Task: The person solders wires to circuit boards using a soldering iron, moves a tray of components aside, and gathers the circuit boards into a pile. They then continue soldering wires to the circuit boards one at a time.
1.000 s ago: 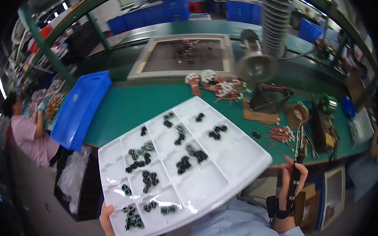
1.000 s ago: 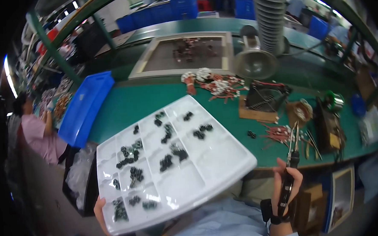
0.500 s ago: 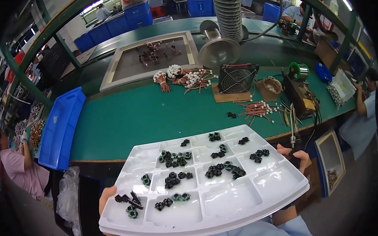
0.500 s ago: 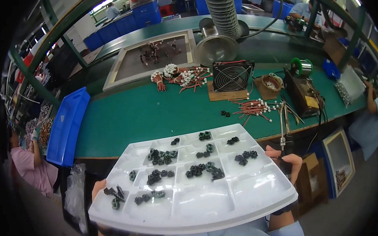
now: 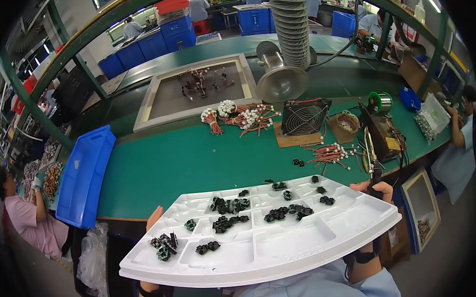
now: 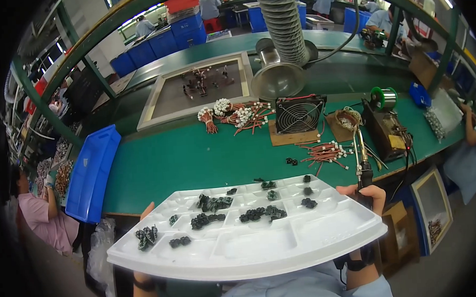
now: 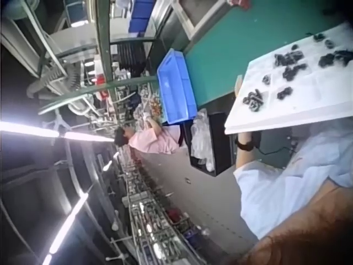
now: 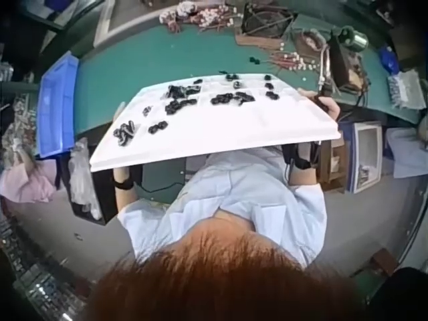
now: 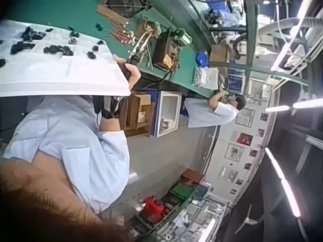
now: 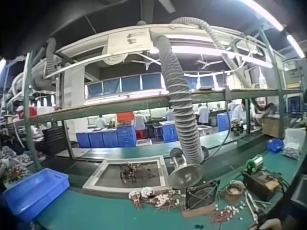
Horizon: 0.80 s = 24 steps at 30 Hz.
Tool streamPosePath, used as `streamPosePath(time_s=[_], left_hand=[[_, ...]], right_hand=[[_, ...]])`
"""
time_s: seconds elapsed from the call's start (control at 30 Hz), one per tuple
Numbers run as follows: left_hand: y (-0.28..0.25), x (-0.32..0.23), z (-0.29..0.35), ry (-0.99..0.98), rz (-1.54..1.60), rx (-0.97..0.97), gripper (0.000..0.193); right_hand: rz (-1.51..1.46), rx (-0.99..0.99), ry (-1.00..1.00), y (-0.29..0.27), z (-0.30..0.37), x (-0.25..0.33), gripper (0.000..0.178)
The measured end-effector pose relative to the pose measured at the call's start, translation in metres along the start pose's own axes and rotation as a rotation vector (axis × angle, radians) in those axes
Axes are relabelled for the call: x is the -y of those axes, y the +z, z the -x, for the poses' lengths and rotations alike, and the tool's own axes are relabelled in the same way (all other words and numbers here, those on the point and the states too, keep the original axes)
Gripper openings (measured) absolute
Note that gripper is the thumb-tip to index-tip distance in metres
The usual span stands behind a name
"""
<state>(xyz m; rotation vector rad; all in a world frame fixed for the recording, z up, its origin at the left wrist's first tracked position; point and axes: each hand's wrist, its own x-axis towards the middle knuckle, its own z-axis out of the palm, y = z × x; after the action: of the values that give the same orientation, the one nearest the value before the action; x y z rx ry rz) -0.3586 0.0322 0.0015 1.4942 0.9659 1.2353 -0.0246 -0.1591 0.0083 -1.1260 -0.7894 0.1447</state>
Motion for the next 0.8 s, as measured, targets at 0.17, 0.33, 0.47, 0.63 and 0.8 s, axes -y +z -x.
streamPosePath(time_s=[0.17, 0.33, 0.47, 0.63, 0.8], left_hand=[[-0.021, 0.023, -0.033, -0.147, 0.139, 0.198, 0.039], [-0.036, 0.02, -0.061, 0.048, -0.287, 0.36, 0.025], [-0.027, -0.002, -0.08, 0.213, -0.558, 0.413, 0.018], [-0.017, -0.009, -0.09, 0.13, -0.479, 0.371, 0.019], [-0.017, -0.007, -0.106, 0.044, -0.426, 0.375, 0.017]], right_hand=[[0.004, -0.05, 0.026, -0.006, -0.01, -0.01, 0.033], [0.047, -0.032, -0.032, 0.003, -0.028, -0.011, 0.037], [0.252, -0.039, -0.097, 0.015, -0.037, -0.002, 0.039], [0.258, -0.062, -0.039, 0.021, -0.05, -0.001, 0.035], [0.224, -0.072, -0.079, 0.03, -0.062, -0.003, 0.035]])
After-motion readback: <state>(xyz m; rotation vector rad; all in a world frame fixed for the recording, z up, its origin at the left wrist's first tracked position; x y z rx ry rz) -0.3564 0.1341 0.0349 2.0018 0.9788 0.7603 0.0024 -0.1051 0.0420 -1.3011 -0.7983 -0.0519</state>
